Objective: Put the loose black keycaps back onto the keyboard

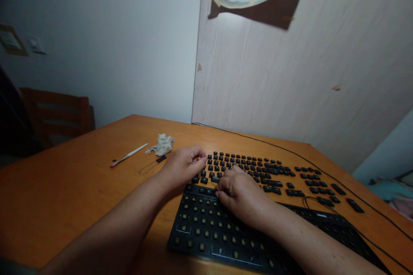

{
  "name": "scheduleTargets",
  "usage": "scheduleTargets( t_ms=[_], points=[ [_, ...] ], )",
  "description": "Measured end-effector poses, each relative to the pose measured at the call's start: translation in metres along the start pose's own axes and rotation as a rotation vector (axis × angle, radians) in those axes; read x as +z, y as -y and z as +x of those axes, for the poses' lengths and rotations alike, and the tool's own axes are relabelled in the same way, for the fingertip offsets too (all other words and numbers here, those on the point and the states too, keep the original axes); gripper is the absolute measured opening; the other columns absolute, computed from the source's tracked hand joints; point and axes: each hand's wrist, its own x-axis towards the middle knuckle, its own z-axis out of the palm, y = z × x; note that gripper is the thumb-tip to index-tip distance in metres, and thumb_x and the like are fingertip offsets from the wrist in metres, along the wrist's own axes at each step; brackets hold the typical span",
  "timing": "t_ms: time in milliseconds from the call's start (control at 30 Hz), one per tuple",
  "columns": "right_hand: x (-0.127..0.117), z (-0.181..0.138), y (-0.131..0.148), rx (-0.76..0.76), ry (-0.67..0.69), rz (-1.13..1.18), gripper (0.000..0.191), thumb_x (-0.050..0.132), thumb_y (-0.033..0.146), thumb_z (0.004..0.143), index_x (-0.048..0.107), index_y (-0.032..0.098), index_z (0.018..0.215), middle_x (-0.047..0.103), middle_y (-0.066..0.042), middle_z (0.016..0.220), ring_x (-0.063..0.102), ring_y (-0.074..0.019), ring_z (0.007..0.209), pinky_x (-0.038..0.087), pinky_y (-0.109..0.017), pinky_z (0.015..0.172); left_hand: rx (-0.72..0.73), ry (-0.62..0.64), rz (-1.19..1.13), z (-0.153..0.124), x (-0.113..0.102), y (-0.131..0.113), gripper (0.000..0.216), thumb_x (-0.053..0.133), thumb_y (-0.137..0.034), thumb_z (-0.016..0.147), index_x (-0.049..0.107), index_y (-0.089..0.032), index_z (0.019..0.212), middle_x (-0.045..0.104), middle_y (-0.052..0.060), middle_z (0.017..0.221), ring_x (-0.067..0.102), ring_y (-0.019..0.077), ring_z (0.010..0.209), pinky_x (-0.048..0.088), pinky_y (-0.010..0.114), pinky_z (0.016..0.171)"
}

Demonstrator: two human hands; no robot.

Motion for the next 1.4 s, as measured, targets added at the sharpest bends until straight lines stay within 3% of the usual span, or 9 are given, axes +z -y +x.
scheduleTargets(
  t_ms=[367, 567, 1167, 1400],
  points=[
    [-0.002, 0.006, 0.008, -0.002, 0.028, -0.083, 0.017, 0.060, 0.015, 0.082, 0.057, 0.018, 0.066, 0.061, -0.004, 0.076, 0.049, -0.0198, 0.081, 0.038, -0.035, 0.077, 0.057, 0.135, -0.007, -0.001, 0.000, 0.000, 0.016, 0.055, -0.026, 0.079, 0.070, -0.023, 0.081, 0.068, 0.000, 0.074, 0.057, 0.0150, 0.065, 0.034, 0.024, 0.055],
    [-0.003, 0.007, 0.011, 0.009, 0.035, -0.063, 0.018, 0.060, 0.013, 0.080, 0.054, 0.019, 0.064, 0.061, -0.004, 0.075, 0.049, -0.0195, 0.080, 0.038, -0.035, 0.078, 0.075, 0.146, 0.048, -0.001, 0.000, 0.000, 0.018, 0.054, -0.029, 0.081, 0.070, -0.024, 0.085, 0.069, 0.001, 0.077, 0.058, 0.0161, 0.067, 0.034, 0.024, 0.055],
    [-0.003, 0.011, 0.013, 0.028, 0.075, -0.072, 0.018, 0.059, 0.009, 0.080, 0.057, 0.017, 0.064, 0.061, -0.002, 0.074, 0.049, -0.0180, 0.080, 0.037, -0.031, 0.078, 0.073, 0.154, 0.150, -0.001, -0.001, 0.001, 0.023, 0.050, -0.034, 0.085, 0.070, -0.025, 0.092, 0.071, 0.001, 0.083, 0.060, 0.0163, 0.072, 0.035, 0.025, 0.058],
    [-0.003, 0.005, 0.008, 0.023, 0.052, -0.032, 0.015, 0.062, 0.016, 0.085, 0.065, 0.018, 0.070, 0.063, -0.003, 0.075, 0.051, -0.0182, 0.080, 0.038, -0.033, 0.080, 0.054, 0.171, 0.147, -0.001, -0.004, 0.000, 0.024, 0.050, -0.033, 0.086, 0.071, -0.024, 0.093, 0.071, 0.002, 0.085, 0.059, 0.0167, 0.073, 0.036, 0.025, 0.060]
  ],
)
